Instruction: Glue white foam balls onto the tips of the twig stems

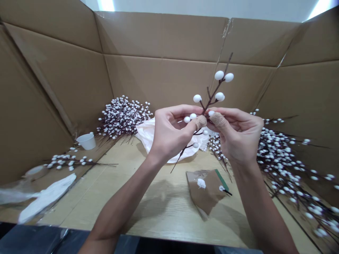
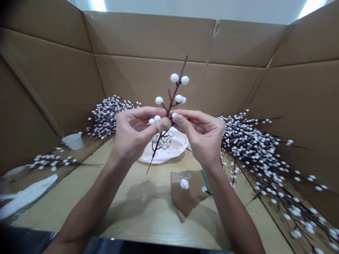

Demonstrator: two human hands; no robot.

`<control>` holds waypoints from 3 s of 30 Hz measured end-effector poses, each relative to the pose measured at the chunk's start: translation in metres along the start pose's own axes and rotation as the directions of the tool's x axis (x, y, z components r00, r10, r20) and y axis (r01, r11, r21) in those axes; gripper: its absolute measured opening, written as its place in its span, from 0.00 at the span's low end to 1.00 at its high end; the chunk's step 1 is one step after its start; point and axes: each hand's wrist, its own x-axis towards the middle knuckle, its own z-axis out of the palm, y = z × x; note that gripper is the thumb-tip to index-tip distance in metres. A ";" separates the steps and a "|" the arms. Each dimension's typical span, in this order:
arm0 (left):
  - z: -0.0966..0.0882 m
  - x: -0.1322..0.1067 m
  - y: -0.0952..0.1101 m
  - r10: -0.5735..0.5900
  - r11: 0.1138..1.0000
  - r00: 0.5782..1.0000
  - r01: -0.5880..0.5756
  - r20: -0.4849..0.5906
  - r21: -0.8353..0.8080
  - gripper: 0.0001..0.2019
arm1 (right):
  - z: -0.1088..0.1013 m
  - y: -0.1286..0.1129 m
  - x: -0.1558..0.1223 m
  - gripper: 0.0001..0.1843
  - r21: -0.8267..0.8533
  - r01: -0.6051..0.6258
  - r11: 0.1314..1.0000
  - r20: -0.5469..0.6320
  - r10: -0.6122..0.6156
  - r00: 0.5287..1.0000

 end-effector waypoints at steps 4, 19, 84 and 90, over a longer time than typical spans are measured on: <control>0.000 0.000 0.001 -0.017 1.000 1.000 0.017 0.005 0.005 0.07 | -0.001 -0.001 0.000 0.04 -0.039 -0.004 0.999 0.002 0.004 1.000; -0.002 -0.002 0.003 -0.022 1.000 1.000 0.022 0.019 0.017 0.06 | -0.008 -0.008 0.001 0.05 -0.005 -0.065 0.998 0.069 0.065 0.996; -0.003 0.002 0.001 -0.057 0.998 0.998 0.057 0.027 0.001 0.15 | 0.002 -0.002 0.001 0.04 0.170 -0.256 0.952 0.068 0.247 0.967; -0.005 0.003 0.006 -0.118 0.992 0.990 0.121 0.074 -0.039 0.14 | 0.000 -0.004 0.003 0.05 0.212 -0.280 0.936 0.062 0.273 0.960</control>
